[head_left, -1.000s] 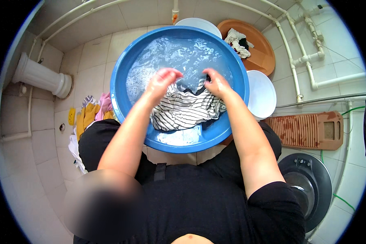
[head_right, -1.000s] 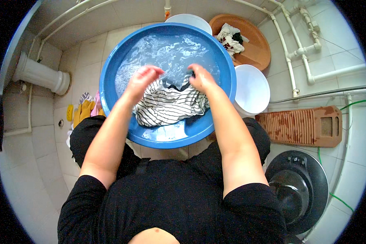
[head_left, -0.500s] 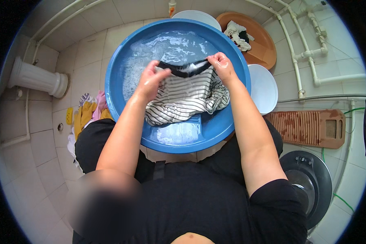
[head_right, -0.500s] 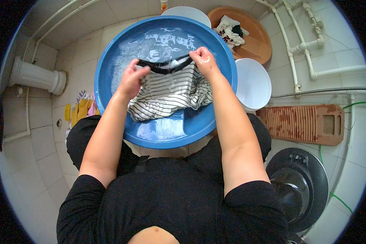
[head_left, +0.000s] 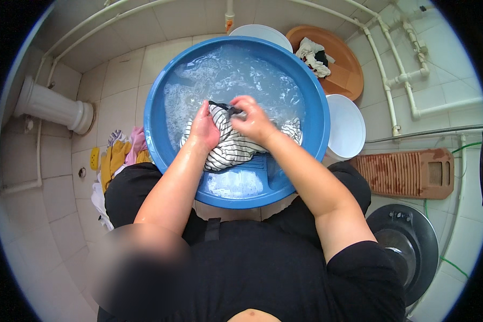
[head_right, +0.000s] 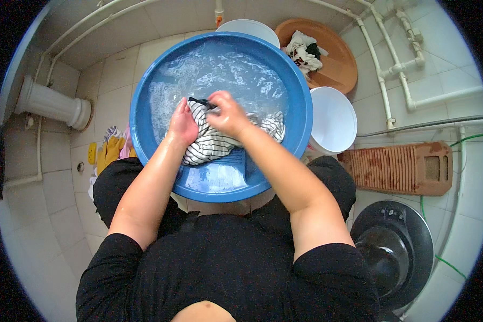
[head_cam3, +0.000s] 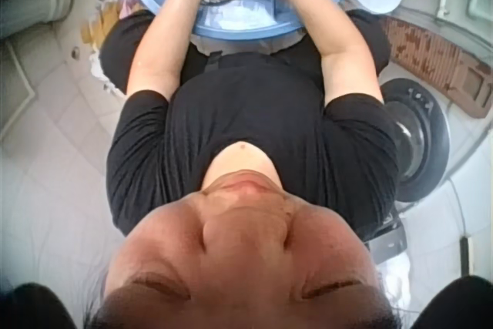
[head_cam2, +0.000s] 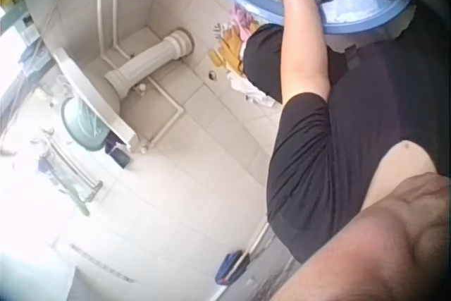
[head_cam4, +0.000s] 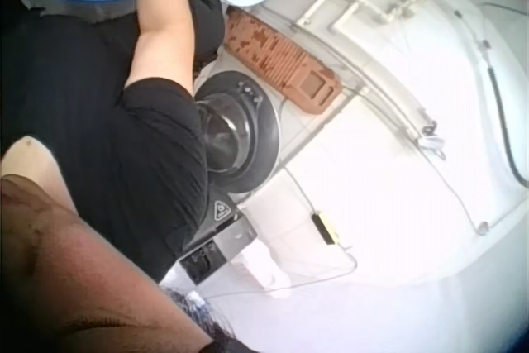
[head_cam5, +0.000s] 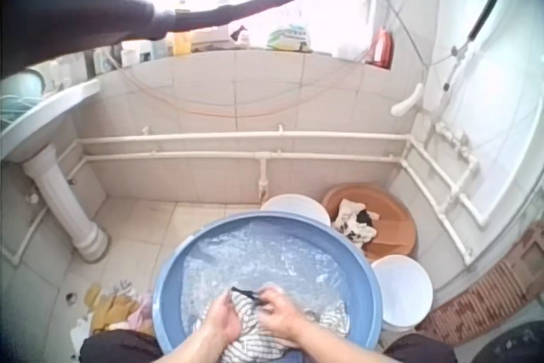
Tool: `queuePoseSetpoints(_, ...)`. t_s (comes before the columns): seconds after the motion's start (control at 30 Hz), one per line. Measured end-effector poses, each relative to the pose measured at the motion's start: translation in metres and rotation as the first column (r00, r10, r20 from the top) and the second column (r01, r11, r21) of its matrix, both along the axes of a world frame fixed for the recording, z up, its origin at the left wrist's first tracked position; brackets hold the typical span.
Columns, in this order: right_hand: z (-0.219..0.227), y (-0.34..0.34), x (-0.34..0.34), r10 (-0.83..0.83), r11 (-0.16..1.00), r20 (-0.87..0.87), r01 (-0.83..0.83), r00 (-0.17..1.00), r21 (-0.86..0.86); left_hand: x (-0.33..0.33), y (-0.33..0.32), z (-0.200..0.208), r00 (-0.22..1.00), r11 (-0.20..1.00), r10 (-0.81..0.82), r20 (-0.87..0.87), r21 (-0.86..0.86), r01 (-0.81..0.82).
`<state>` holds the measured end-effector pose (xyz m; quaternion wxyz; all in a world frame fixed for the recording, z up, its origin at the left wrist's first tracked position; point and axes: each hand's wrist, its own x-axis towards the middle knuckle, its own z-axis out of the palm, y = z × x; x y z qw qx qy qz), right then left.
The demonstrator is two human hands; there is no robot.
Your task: The person hand-washes a striped garment in a blue plastic basin filled with water. They repeatedly submerge, scrub, and wring the fabric by hand, occasionally using a washboard attached to the basin's rim to agitate the material.
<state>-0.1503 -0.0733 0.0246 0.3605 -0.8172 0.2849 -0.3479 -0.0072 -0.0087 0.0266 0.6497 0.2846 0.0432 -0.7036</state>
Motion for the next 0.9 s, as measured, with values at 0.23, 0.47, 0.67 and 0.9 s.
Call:
queuePoseSetpoints(0.23,0.070,0.078,0.024,0.204,0.947,0.025,-0.191,0.979,-0.260,-0.009,0.000,-0.011,0.946,0.987,-0.065,0.316,0.157,0.016)
queuePoseSetpoints(0.47,0.035,0.028,0.015,-0.373,0.914,-0.076,0.380,0.925,0.143,-0.055,0.005,0.039,0.980,0.910,0.113,0.164,0.378,-0.168)
queuePoseSetpoints(0.67,0.045,0.058,0.032,-0.072,0.982,0.030,0.076,0.997,-0.170,-0.017,0.011,-0.051,0.954,0.980,0.090,0.286,-0.196,-0.033)
queuePoseSetpoints(0.9,-0.030,-0.065,-0.049,-0.484,0.761,-0.142,0.495,0.864,0.418,-0.033,0.007,0.048,0.875,0.903,-0.427,0.227,0.162,0.399)
